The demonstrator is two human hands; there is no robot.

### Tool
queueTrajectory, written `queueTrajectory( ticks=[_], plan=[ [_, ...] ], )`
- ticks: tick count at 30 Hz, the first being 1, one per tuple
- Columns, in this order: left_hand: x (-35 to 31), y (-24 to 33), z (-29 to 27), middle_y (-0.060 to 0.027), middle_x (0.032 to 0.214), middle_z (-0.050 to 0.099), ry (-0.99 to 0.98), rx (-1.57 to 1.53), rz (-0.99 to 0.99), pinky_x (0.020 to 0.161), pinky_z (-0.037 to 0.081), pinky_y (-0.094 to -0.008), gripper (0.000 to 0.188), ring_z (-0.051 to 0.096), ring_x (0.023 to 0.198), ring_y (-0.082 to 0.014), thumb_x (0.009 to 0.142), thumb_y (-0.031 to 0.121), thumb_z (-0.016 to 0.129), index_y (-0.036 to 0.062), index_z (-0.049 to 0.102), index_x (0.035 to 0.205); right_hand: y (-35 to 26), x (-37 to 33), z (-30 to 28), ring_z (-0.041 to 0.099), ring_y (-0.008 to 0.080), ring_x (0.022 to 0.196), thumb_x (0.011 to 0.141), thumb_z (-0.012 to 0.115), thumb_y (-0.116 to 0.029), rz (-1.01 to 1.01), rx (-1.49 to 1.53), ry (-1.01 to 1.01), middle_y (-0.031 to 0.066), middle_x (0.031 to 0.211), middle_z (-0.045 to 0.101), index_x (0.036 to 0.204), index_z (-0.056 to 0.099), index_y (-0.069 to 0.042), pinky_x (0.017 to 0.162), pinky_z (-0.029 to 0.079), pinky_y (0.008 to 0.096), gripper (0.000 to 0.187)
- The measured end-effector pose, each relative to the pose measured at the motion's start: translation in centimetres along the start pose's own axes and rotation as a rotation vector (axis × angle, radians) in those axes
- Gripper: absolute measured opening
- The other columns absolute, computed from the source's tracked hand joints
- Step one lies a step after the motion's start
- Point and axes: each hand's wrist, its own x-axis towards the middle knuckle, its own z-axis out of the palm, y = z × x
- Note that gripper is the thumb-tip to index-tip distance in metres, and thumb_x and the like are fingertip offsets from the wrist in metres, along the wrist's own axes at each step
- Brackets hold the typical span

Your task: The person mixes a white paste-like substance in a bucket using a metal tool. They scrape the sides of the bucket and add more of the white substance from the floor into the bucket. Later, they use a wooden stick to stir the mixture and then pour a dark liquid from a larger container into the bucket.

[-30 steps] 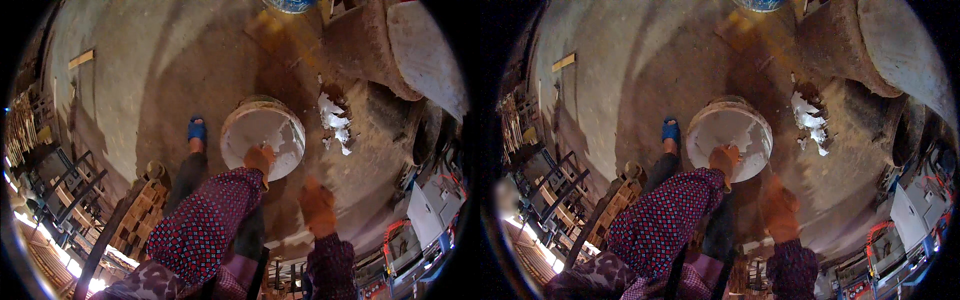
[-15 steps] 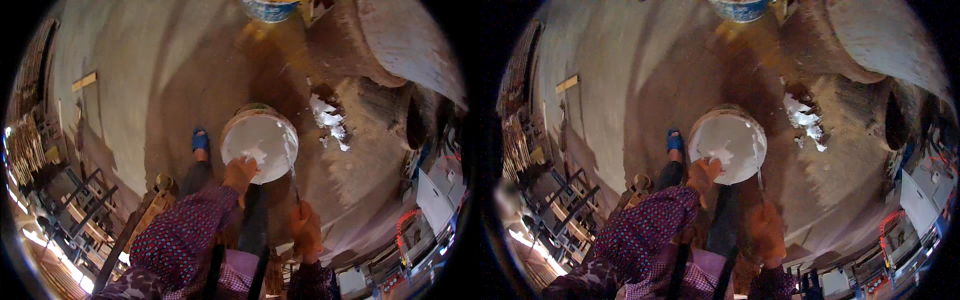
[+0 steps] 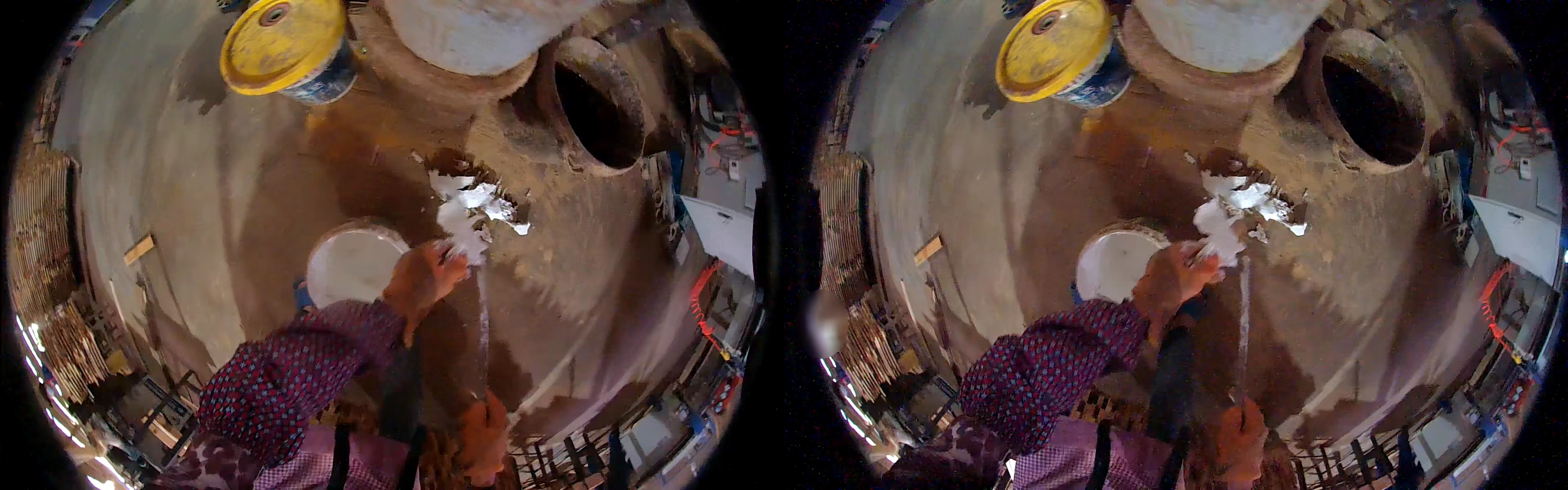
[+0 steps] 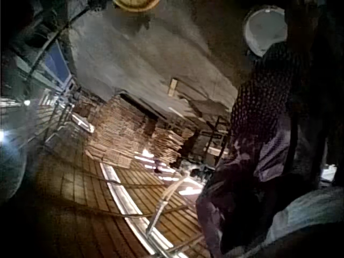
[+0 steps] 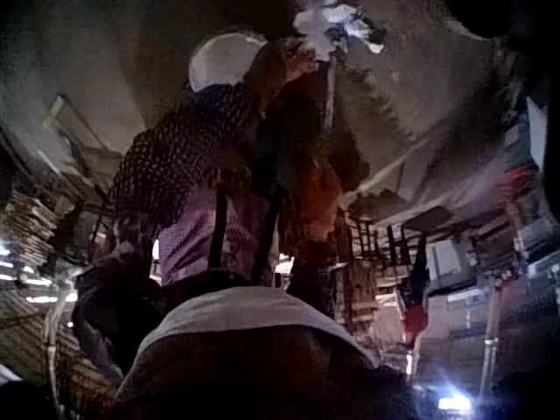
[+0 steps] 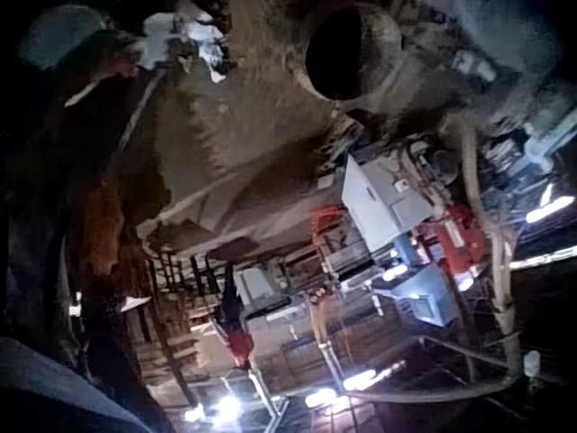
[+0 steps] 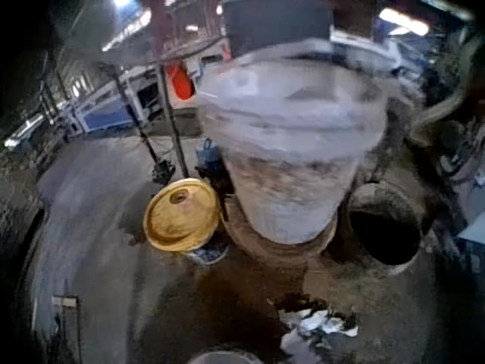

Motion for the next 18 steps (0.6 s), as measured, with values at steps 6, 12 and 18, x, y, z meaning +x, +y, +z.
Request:
queueTrajectory(
  ticks=[6, 12, 18],
  plan=[
    [15.9, -1.5, 5.5, -0.0146, 0.094, 0.069, 0.048, 0.666, -0.023, 0.076, 0.052, -0.0408, 0.031, 0.067, 0.091, -0.0335, 0.085, 0.032, 0.061, 0.0065, 0.068, 0.099, 3.4, 8.0, 1.8, 0.05, 0.0095, 0.067, 0.09, 0.053, -0.021, -0.165, 0.308, 0.158, 0.0037, 0.077, 0.056, 0.114, 0.063, -0.007, 0.054, 0.041, 0.0289, 0.029],
    [28.8, -12.4, 1.3, -0.0131, 0.099, 0.07, 0.161, 1.273, 0.305, 0.079, 0.054, -0.0369, 0.022, 0.068, 0.092, -0.0272, 0.088, 0.021, 0.055, 0.0107, 0.072, 0.097, 4.9, 18.4, 5.8, 0.05, 0.0107, 0.06, 0.092, 0.053, -0.025, -0.17, 0.292, 0.022, 0.0049, 0.073, 0.054, 0.115, 0.061, -0.003, 0.051, 0.04, 0.0285, 0.033],
    [28.4, -8.4, 3.6, -0.0107, 0.102, 0.069, 0.018, 1.397, -0.025, 0.076, 0.054, -0.0366, 0.026, 0.068, 0.092, -0.0243, 0.09, 0.02, 0.051, 0.0094, 0.07, 0.106, -3.0, 21.4, 5.5, 0.057, 0.0155, 0.069, 0.091, 0.056, -0.027, 0.073, 0.214, -0.171, 0.0084, 0.091, 0.059, 0.117, 0.059, -0.005, 0.058, 0.044, 0.0307, 0.034]
  ],
)
